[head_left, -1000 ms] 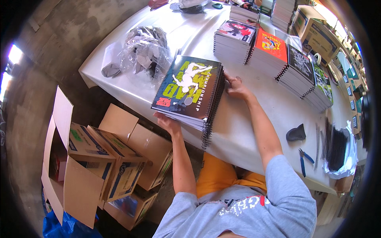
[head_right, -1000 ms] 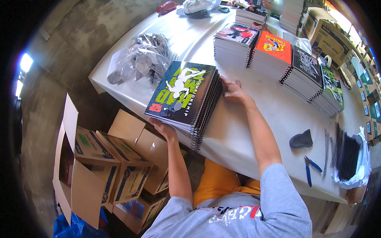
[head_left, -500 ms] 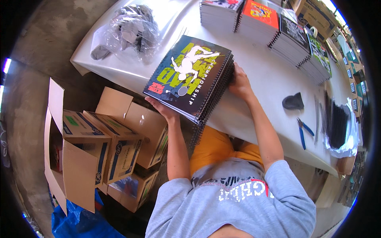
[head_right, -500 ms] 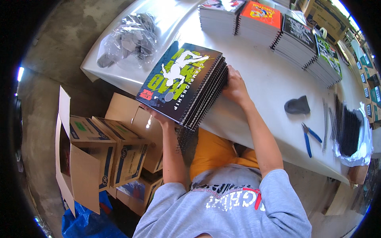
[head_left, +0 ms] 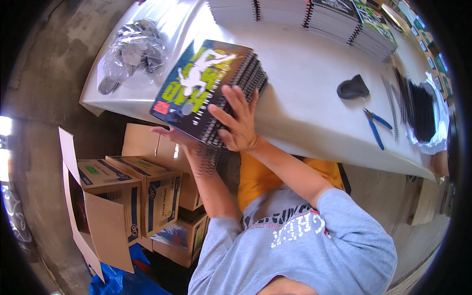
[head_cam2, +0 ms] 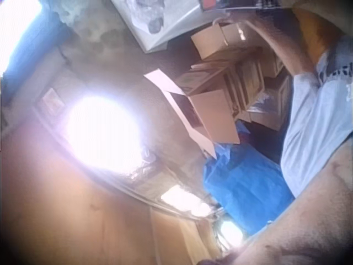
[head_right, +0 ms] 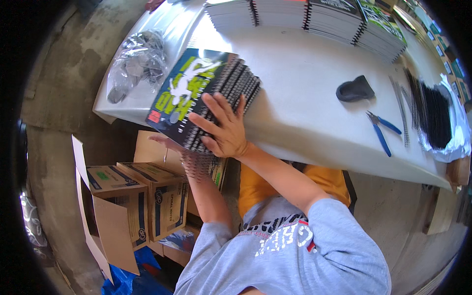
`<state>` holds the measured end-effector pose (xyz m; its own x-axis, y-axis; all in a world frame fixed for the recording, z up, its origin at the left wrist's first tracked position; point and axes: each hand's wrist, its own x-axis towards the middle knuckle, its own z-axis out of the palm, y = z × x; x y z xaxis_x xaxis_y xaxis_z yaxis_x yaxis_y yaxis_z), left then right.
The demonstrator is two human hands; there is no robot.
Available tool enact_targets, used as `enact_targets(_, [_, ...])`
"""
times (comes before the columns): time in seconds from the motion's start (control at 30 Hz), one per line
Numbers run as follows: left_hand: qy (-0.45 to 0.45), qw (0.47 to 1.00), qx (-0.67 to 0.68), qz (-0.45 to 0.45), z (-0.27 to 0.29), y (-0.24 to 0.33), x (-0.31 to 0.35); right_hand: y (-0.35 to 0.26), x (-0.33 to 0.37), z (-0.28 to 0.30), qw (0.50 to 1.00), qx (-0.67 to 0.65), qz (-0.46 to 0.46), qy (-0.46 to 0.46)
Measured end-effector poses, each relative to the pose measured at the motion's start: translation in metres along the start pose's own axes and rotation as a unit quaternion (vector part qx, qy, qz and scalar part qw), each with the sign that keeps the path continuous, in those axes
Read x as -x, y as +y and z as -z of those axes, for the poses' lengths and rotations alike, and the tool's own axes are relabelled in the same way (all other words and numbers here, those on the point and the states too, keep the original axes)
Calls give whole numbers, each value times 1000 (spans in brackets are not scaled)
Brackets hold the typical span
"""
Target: The person trims the excess ends of plastic spiral coils from several notebooks using a pair of wire cutters and stacks the finished items on a work table.
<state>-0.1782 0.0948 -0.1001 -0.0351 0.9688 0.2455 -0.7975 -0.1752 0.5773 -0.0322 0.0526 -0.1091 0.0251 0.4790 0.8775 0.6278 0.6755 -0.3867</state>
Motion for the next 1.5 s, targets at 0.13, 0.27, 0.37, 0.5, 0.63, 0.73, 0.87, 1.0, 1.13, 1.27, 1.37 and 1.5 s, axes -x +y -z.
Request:
enact_targets(0.13, [69, 987, -138, -37, 11, 7, -14, -7, -9, 0, 994, 43, -18, -94])
enact_targets(0.27, [84, 991, -100, -28, -5, 13, -16, -6, 10, 1, 994, 44, -19, -98])
enact_targets(0.37, [95, 989, -116, 11, -29, 25, -21, -7, 22, 0, 996, 37, 40, -72])
enact_targets(0.5, [91, 969, -231, -2, -23, 30, -27, -19, 19, -16, 995, 61, 26, -70])
enact_targets(0.63, [51, 980, -186, 40, -18, 28, -40, -20, 17, -16, 994, 80, 21, -76])
enact_targets(0.73, [48, 976, -210, 33, -14, 25, -47, -17, 10, -2, 988, 60, 18, -140])
enact_targets(0.87, [64, 994, -22, -82, 37, 31, -42, -1, -11, 93, 975, 128, 24, -179])
enact_targets(1.0, [177, 932, -263, -177, 87, 26, 44, 42, -22, 243, 925, 269, -207, -171])
enact_targets(1.13, [145, 929, -340, 15, 30, -18, 147, 62, 27, 327, 711, 522, -347, -319])
enact_targets(1.27, [155, 924, -347, -37, -22, -38, 159, 94, 59, 342, 792, 436, -302, -303])
enact_targets(1.37, [234, 924, -295, -69, -35, -46, 138, 90, 55, 338, 834, 385, -254, -303])
enact_targets(1.5, [276, 892, -343, -99, -38, -41, 130, 77, 57, 340, 792, 479, -211, -314])
